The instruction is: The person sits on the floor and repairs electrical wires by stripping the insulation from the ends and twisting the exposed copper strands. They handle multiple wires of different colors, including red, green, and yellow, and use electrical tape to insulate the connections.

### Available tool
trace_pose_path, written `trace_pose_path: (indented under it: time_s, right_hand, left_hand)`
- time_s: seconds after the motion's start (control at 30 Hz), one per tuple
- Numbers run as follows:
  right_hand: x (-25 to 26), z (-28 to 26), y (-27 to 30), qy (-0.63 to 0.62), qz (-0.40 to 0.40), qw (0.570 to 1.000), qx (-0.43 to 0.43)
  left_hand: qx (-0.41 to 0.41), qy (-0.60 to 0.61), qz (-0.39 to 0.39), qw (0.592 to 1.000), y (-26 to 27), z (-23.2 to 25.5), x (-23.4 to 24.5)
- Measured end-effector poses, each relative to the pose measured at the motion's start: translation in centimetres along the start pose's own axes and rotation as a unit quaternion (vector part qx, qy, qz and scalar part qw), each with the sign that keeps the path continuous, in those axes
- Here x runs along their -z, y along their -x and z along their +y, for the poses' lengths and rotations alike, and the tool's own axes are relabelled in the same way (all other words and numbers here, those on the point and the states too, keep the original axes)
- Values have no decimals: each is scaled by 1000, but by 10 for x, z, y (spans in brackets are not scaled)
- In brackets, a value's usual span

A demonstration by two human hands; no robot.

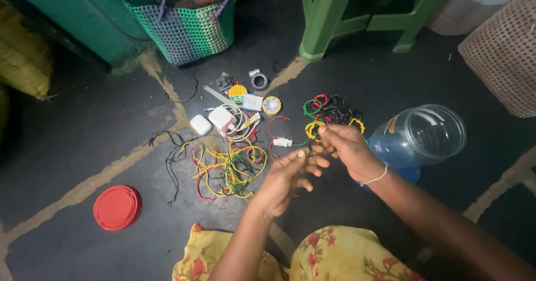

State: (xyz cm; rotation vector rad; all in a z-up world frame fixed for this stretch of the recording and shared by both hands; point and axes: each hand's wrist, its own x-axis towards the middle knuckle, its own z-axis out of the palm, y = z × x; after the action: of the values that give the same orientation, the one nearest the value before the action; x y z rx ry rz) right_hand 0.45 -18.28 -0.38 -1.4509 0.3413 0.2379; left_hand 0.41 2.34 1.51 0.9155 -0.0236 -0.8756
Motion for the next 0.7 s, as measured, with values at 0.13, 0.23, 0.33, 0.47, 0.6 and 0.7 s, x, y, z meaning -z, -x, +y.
trace_pose_path:
  time_s: [0.13, 0.23, 0.33, 0.47, 0.6, 0.7]
  right_hand:
    - [0, 6, 2, -14, -68, 997, 26]
    - [-5, 10, 3, 1, -93, 995, 47]
    - [-8, 6, 7, 11, -73, 996, 48]
    - [-16, -16, 20, 171, -48, 962, 207]
    - [-30, -30, 36, 287, -26, 905, 312]
    - [-27, -32, 31, 259, -17, 922, 287]
  left_hand:
    - [-20, 46, -8, 999, 1, -13, 6]
    - [-60, 30, 23, 997, -8, -34, 13]
    - [-131, -46, 92, 986, -17, -49, 17]
    - [-231, -278, 274, 891, -20, -47, 17]
    - [-302, -488, 373, 729, -12, -23, 5]
    - [-359, -458, 271, 767, -10, -14, -1]
